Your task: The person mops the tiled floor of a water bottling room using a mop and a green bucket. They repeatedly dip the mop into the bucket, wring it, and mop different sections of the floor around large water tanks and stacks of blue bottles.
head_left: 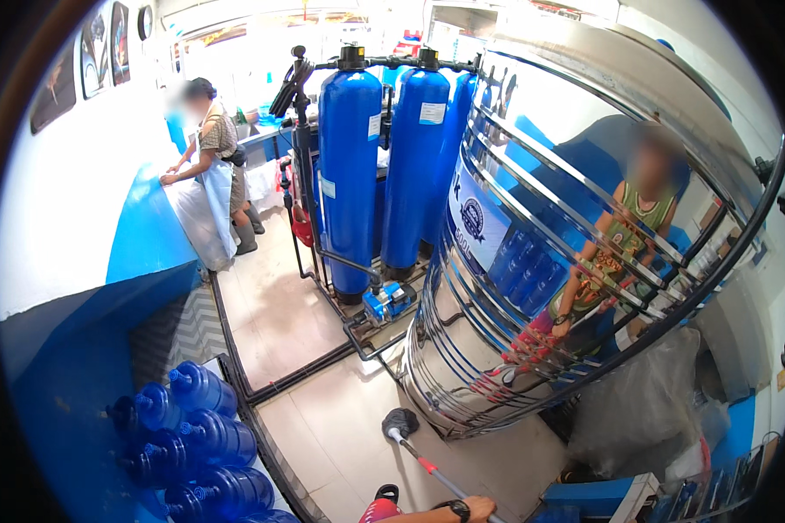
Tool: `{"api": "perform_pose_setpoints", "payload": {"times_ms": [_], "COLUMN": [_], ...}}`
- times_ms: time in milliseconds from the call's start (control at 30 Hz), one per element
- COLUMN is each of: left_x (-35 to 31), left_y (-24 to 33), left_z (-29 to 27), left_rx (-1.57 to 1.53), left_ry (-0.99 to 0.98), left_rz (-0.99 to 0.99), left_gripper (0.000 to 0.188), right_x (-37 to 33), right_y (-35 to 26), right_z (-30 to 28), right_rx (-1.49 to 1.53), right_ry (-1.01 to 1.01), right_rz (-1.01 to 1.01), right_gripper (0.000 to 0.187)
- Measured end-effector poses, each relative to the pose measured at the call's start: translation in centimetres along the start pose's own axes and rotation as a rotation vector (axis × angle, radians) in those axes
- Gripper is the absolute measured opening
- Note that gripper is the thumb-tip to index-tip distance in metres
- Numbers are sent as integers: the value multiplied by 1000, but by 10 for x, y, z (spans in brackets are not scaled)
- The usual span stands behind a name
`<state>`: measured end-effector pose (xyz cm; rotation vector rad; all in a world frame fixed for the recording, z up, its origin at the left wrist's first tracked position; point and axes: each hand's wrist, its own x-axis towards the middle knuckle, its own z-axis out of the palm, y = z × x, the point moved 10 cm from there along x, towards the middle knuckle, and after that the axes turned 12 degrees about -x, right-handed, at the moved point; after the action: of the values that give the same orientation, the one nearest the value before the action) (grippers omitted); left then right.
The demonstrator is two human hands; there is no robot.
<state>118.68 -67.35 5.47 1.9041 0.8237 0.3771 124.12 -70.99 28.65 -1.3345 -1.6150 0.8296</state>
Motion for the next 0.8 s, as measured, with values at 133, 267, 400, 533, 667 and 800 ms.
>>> {"api": "perform_pose_setpoints", "payload": {"times_ms": [133,267,400,533,667,800], "left_x": [-29,-63,-147,-190,-182,-116], "left_y": [-75,-153,-230,-261,-215,-125], "left_z": [-44,-122,-197,-187,-205,-214], "left_rx": [-37,138,124,-188,-131,47], "left_ry": [77,257,502,401,706,827], "left_rz": [-231,-503,-968,-1090,-936,-519], "left_gripper": [25,28,60,98,98,84], "right_x": [15,52,96,147,177,168], "right_y": [29,78,75,78,69,31], "right_z": [28,97,184,210,188,123], "right_rx": [141,183,139,227,174,177], "right_ry": [-20,-92,-219,-228,-398,-406], "right_rz": [-154,-40,-121,-35,-86,-172], "right_gripper": [9,6,7,12,14,9]}}
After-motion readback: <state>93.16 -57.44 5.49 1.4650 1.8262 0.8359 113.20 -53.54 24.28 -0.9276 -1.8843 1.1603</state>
